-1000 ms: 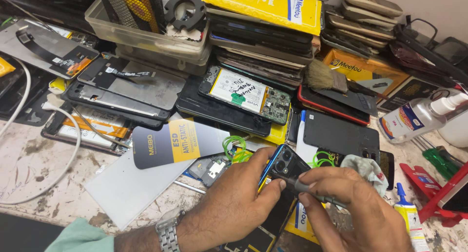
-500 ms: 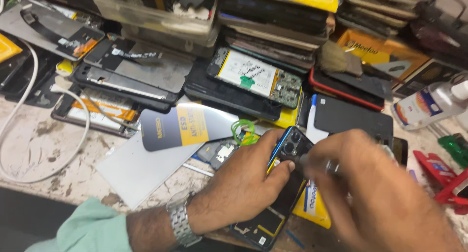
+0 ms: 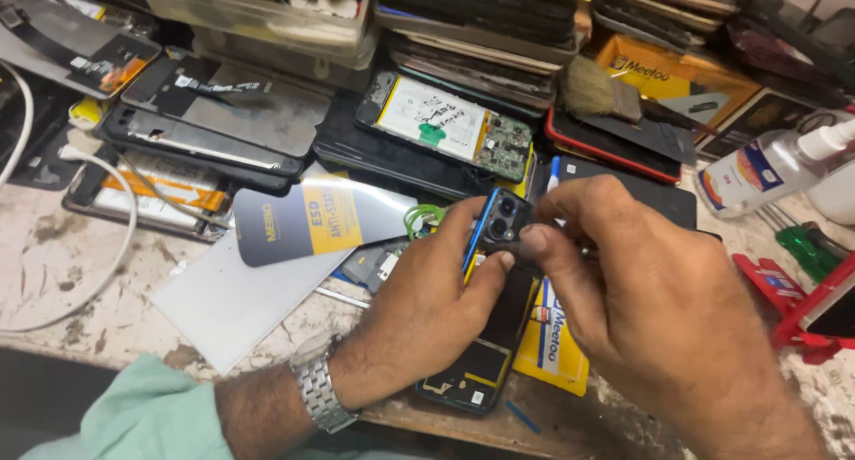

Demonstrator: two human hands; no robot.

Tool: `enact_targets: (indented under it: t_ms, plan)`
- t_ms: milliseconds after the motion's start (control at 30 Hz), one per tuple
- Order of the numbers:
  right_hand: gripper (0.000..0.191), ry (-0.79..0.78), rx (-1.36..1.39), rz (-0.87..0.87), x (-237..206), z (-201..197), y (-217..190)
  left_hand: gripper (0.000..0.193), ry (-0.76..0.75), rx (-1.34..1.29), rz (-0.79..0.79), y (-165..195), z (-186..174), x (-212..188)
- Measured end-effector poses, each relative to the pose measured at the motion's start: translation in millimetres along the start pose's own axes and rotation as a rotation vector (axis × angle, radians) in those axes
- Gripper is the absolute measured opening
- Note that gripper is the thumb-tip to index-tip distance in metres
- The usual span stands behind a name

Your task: The person uses tweezers to remove a small component from the back of a disassembled smartphone. They then use a small brush to clean the camera lens area and the back surface of the device. Finally, they use a screwdriver to tighten screws on the back of the phone.

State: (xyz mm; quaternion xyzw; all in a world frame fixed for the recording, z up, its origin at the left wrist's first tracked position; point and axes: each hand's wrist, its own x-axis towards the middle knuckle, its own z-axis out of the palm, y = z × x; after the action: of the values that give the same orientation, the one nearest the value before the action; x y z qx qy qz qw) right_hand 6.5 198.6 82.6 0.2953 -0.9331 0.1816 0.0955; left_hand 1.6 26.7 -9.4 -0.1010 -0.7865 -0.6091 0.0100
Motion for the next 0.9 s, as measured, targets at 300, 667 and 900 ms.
enact_targets:
  t_ms: [300, 667, 900]
  plan:
    - [0.026, 0.012, 0.109, -0.091, 7, 1, 0, 0.045, 0.074, 0.035, 0.070, -2, -1, 3]
    - [0.029, 0.124, 0.023, 0.044, 29, -4, -37, 0.045, 0.032, 0.027, -0.058, -3, 0, 1]
    - [0.032, 0.048, 0.086, -0.021, 24, 0, -28, 0.045, 0.059, 0.038, 0.024, -9, 1, 2]
